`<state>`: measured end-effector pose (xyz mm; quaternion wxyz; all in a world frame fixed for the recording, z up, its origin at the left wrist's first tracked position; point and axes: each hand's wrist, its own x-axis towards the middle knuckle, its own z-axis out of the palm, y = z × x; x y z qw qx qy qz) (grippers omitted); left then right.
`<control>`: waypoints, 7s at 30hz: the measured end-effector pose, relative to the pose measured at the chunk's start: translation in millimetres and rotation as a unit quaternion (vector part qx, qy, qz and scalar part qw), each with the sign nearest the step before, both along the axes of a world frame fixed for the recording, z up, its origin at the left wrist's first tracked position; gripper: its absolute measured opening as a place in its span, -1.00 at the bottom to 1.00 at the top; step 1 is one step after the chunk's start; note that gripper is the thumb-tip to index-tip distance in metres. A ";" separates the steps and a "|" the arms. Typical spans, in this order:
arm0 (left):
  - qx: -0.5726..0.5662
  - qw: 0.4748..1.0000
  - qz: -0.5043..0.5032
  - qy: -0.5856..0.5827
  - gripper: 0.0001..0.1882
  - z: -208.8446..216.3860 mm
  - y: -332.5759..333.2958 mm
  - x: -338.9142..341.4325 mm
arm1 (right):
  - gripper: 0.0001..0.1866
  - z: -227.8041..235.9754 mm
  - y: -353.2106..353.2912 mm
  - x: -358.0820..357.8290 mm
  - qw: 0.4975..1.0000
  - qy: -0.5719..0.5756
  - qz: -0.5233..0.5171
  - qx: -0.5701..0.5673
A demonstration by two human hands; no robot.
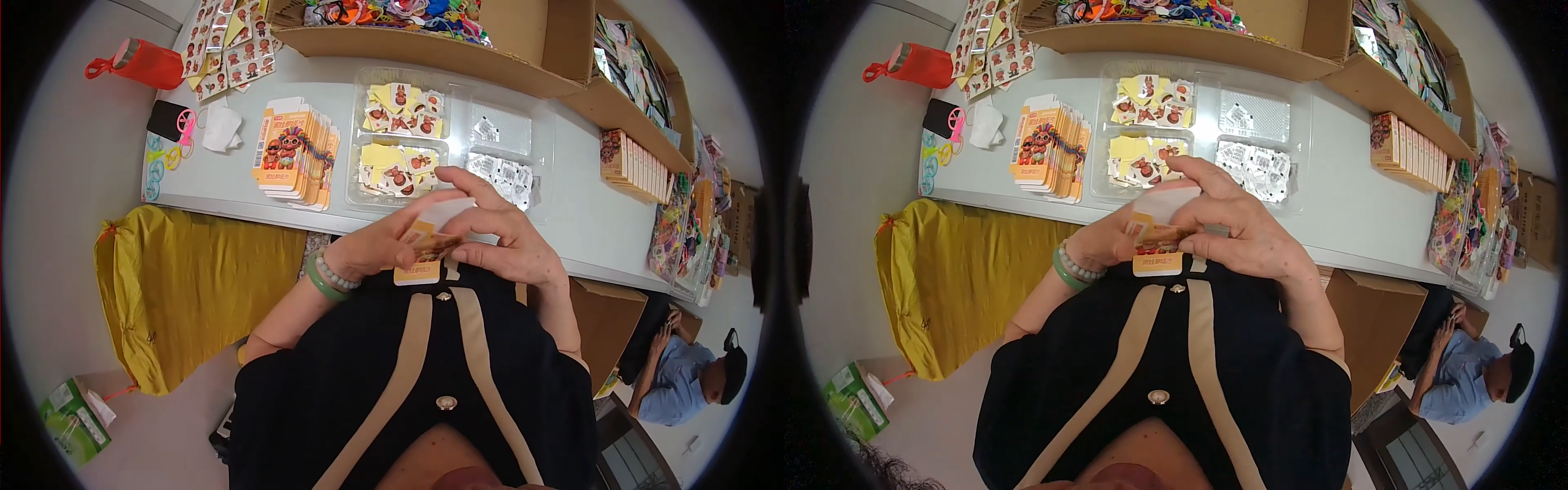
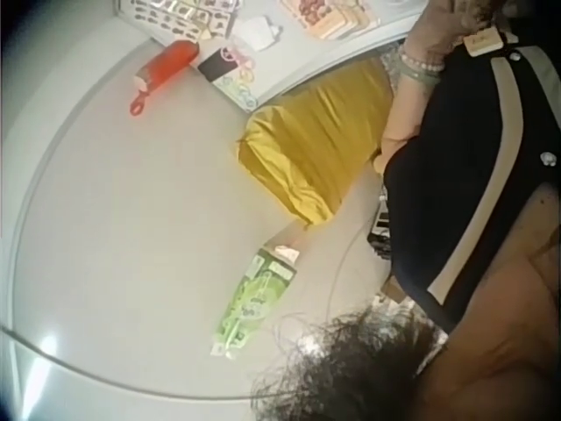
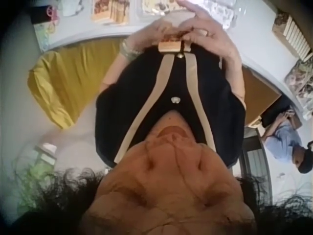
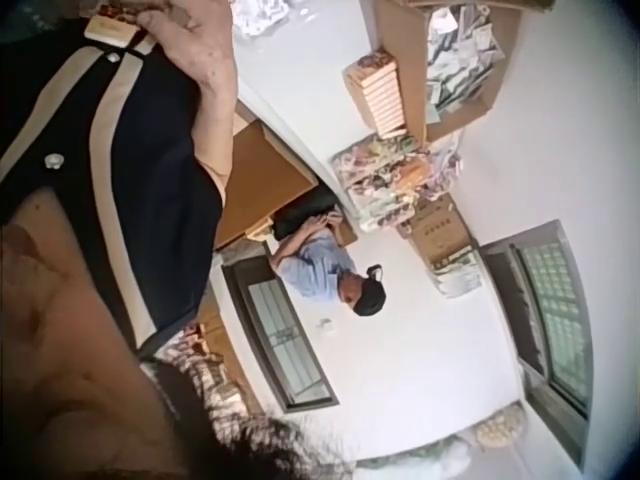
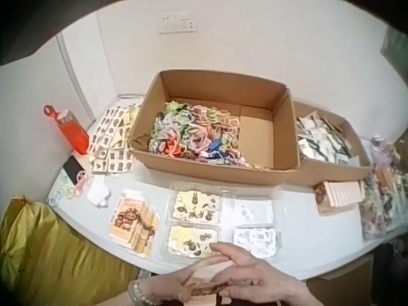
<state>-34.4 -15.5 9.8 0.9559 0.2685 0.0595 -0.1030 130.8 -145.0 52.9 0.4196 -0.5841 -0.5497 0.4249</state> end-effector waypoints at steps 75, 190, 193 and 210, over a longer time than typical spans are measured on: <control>0.236 0.958 0.162 0.034 -0.37 5.6 -2.1 -6.1 | -0.91 0.1 -0.1 -16.8 0.967 0.124 -0.195 -0.108; 0.269 0.960 -0.050 0.057 -0.39 11.7 -3.7 8.5 | -0.68 29.8 -1.7 -2.7 0.893 -0.425 -0.097 0.108; 0.292 0.956 0.021 -0.013 -0.43 5.2 -11.0 5.1 | -0.77 18.5 -19.3 1.2 0.960 -0.180 -0.196 0.085; 0.100 0.991 0.056 0.070 -0.20 3.8 4.5 5.2 | -0.73 -53.3 3.2 42.0 0.841 -0.507 -0.085 -0.169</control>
